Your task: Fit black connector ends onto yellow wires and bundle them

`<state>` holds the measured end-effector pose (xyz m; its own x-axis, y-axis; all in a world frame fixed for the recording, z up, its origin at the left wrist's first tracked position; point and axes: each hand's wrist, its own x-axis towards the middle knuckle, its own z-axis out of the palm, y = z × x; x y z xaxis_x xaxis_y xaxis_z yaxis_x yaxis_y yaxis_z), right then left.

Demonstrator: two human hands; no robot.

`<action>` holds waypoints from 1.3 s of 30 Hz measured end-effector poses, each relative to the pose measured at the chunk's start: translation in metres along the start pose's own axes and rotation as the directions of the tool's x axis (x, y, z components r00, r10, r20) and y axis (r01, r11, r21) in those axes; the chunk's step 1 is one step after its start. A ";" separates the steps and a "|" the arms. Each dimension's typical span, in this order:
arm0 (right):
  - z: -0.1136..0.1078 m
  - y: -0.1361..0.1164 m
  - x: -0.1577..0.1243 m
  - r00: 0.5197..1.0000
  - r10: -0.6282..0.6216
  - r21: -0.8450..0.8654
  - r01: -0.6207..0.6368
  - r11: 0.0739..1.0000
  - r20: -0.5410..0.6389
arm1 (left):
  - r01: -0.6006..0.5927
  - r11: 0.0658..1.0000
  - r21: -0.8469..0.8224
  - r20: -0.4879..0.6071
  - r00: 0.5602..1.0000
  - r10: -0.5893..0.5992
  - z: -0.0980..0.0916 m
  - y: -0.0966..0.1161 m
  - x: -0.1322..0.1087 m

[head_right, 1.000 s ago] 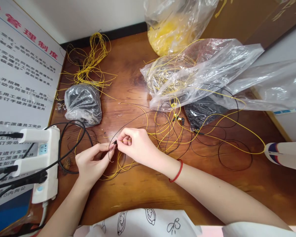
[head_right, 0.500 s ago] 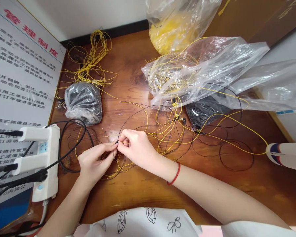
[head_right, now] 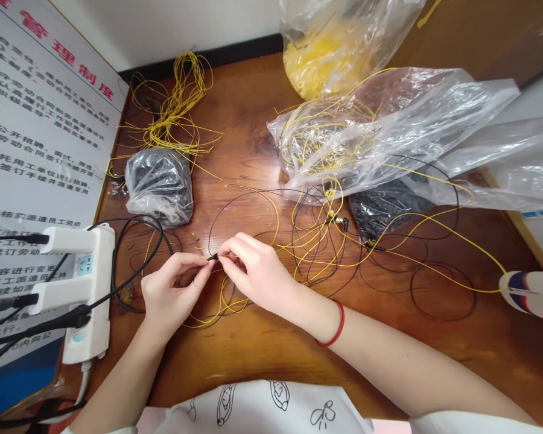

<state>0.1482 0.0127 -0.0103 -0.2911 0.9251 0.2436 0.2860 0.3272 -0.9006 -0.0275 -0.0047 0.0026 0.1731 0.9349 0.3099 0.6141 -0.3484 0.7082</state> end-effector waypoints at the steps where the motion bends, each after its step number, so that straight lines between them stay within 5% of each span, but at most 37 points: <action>1: 0.000 0.000 0.000 1.000 -0.017 -0.012 0.017 1.000 0.003 | -0.003 1.000 0.003 -0.002 1.000 0.003 0.000 0.000 0.000; 21: 0.003 0.002 -0.003 0.999 -0.025 0.038 0.027 0.999 -0.031 | -0.030 0.993 -0.112 -0.030 0.999 0.027 0.002 -0.007 -0.004; 28: 0.001 -0.001 0.000 0.992 0.124 0.146 -0.121 0.982 -0.012 | 0.087 0.973 -0.213 -0.018 0.996 -0.092 0.006 -0.001 0.000; 34: -0.001 -0.003 0.001 0.992 0.125 0.174 -0.123 0.977 0.000 | 0.362 0.823 -0.437 0.049 0.923 -0.381 0.007 0.006 0.003; 39: -0.003 -0.005 0.000 1.000 0.011 0.149 -0.012 0.989 0.005 | 0.485 0.573 -0.661 0.180 0.843 -0.506 0.009 0.002 0.008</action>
<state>0.1495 0.0119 -0.0045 -0.2923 0.9278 0.2321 0.1498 0.2841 -0.9470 -0.0179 0.0025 0.0013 -0.0262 0.9770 -0.2117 -0.0730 0.2093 0.9751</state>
